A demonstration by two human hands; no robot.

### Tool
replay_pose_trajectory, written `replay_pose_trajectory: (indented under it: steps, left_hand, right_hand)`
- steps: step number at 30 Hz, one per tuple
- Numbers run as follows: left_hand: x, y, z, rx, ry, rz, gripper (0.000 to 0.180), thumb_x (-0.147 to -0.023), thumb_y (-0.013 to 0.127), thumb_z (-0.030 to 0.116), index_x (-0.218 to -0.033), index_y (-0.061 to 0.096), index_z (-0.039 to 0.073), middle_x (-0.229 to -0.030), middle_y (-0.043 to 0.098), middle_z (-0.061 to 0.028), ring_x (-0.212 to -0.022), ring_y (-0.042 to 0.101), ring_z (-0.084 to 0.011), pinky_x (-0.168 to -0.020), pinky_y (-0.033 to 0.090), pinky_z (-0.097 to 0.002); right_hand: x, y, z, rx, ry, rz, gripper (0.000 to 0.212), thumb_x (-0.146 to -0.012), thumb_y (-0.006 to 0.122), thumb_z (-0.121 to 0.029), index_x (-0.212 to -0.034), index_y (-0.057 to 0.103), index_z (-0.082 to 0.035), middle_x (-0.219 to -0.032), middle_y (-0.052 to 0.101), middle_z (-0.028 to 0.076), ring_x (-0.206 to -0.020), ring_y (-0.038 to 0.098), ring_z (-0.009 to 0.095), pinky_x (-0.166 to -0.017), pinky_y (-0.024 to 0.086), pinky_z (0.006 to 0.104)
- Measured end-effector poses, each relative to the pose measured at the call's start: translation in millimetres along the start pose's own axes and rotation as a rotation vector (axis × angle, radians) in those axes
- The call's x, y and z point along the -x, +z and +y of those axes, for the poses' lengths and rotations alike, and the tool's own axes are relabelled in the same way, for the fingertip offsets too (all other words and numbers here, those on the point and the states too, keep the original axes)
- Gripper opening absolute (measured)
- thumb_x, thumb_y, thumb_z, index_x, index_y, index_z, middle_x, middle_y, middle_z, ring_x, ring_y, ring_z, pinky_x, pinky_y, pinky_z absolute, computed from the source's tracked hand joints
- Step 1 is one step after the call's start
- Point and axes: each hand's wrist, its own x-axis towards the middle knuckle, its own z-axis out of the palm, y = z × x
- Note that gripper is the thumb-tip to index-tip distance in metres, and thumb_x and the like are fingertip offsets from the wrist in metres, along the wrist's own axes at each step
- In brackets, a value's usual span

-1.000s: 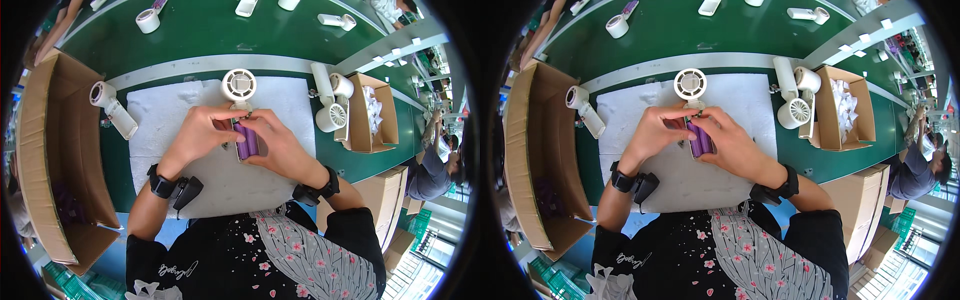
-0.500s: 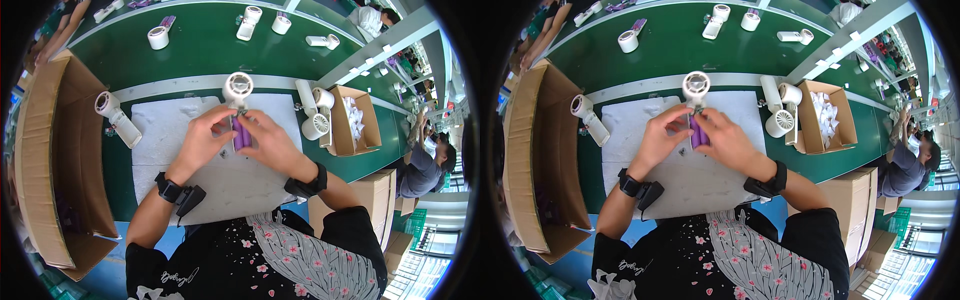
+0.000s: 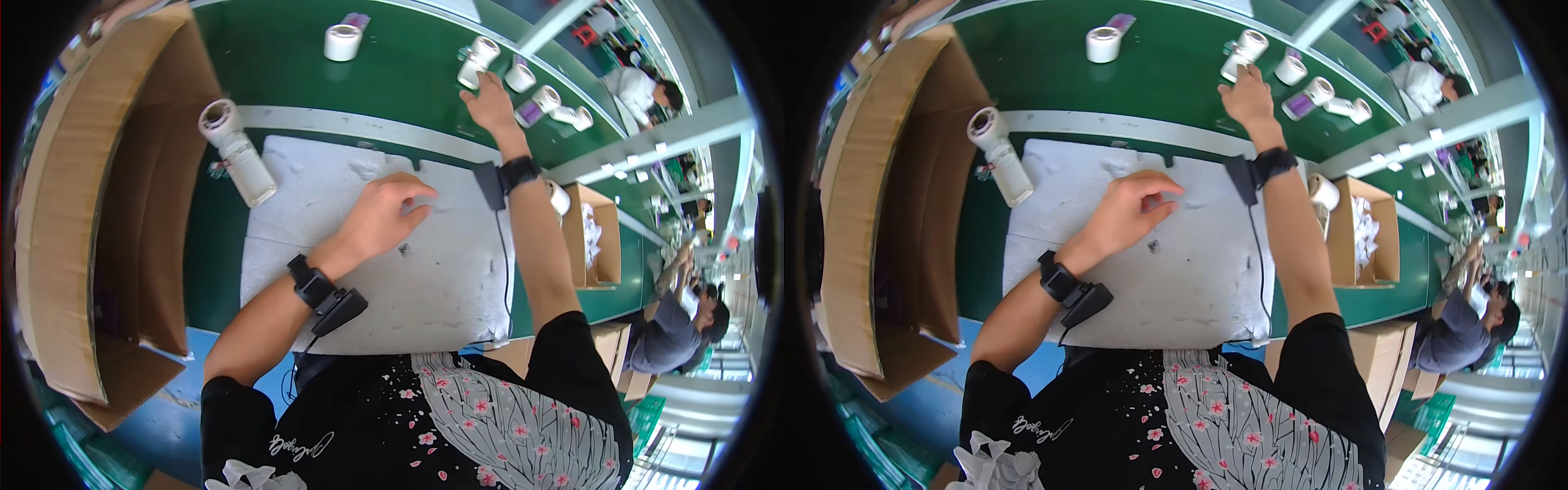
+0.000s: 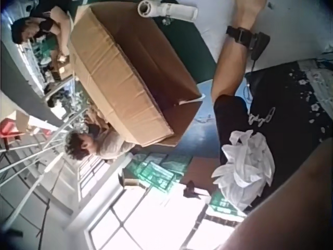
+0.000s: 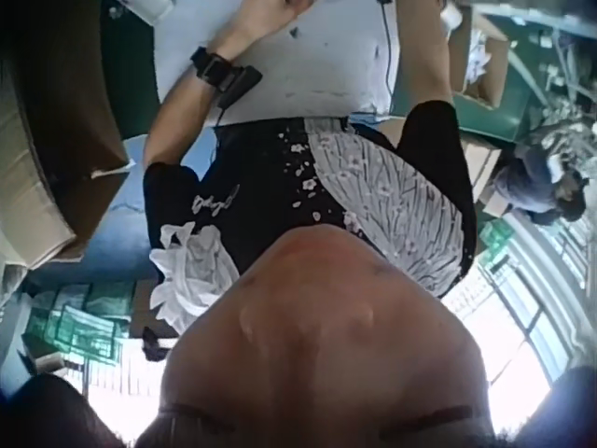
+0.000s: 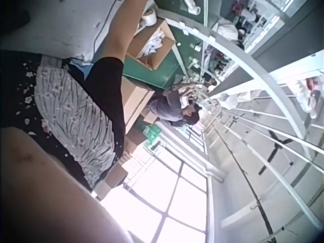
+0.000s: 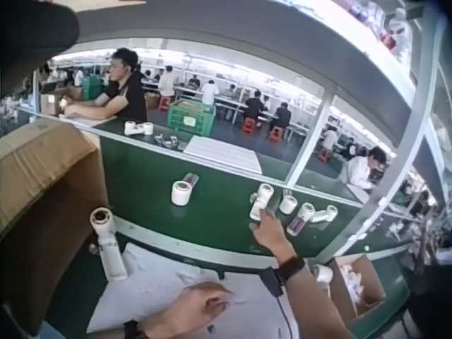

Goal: Assembling electronic components by fitting circuit boards onto battery packs and into plastic housings.

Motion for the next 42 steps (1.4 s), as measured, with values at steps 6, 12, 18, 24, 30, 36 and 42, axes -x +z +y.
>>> replay_pose_trajectory:
  steps: [6,12,18,24,30,36,42]
  left_hand:
    - [23,-2,-6,-0.031,0.119,0.045,0.019,-0.079,0.068,0.005,-0.099,0.067,0.004,-0.094,0.063,-0.0118,-0.072,0.063,-0.0223,-0.065,0.052,-0.0323]
    - [66,0,-13,0.076,0.015,0.413,0.025,-0.085,0.065,0.014,-0.107,0.062,0.004,-0.094,0.062,-0.0196,-0.074,0.064,-0.0285,-0.07,0.052,-0.0395]
    - [49,-2,-8,0.058,-0.01,0.408,0.027,-0.087,0.063,0.026,-0.101,0.065,0.003,-0.091,0.063,-0.0202,-0.071,0.063,-0.0317,-0.07,0.051,-0.0431]
    - [22,-96,8,-0.22,-0.064,0.128,0.031,-0.089,0.064,0.027,-0.075,0.068,-0.001,-0.061,0.062,-0.0127,-0.051,0.055,-0.0232,-0.056,0.05,-0.0338]
    - [95,-206,-12,-0.588,-0.156,1.221,0.027,-0.091,0.058,0.022,-0.079,0.07,0.002,-0.075,0.068,-0.0134,-0.072,0.065,-0.0298,-0.066,0.05,-0.0387]
    - [197,-300,-104,-1.022,-0.704,1.25,0.071,-0.078,0.067,0.043,-0.136,0.046,0.007,-0.129,0.054,-0.023,-0.122,0.05,-0.0369,-0.105,0.037,-0.042]
    - [182,-289,-81,-0.837,-1.008,0.936,0.072,-0.077,0.069,0.045,-0.135,0.049,0.007,-0.133,0.051,-0.0241,-0.127,0.046,-0.0376,-0.105,0.038,-0.0423]
  right_hand:
    - [-7,40,27,0.243,0.052,-0.01,0.044,-0.079,0.068,-0.04,-0.102,0.066,-0.002,-0.111,0.064,0.021,-0.102,0.062,0.04,-0.089,0.05,0.0439]
    - [129,-20,-66,-0.042,-0.217,-0.164,0.04,-0.082,0.069,-0.039,-0.073,0.063,-0.001,-0.062,0.061,0.01,-0.055,0.056,0.019,-0.055,0.043,0.0355]
    - [264,-96,-110,-0.24,-0.205,-0.492,0.022,-0.075,0.075,-0.01,-0.071,0.057,0.001,-0.06,0.056,0.009,-0.052,0.051,0.016,-0.051,0.041,0.0289]
    - [251,-67,-128,-0.384,-0.332,-0.655,0.016,-0.074,0.073,-0.004,-0.07,0.059,0.001,-0.064,0.058,0.008,-0.053,0.053,0.016,-0.052,0.042,0.027]
    - [251,-50,-97,-0.565,-0.272,-0.596,0.012,-0.075,0.071,-0.001,-0.071,0.06,0.003,-0.064,0.058,0.008,-0.053,0.051,0.015,-0.051,0.04,0.0264]
    - [265,-49,-83,-0.709,-0.338,-0.447,0.014,-0.078,0.072,-0.003,-0.072,0.06,0.004,-0.063,0.057,0.008,-0.051,0.05,0.013,-0.049,0.037,0.0255]
    - [272,-61,-76,-0.76,-0.294,-0.398,0.015,-0.079,0.071,-0.003,-0.072,0.059,0.005,-0.063,0.057,0.008,-0.051,0.048,0.013,-0.049,0.036,0.0256]
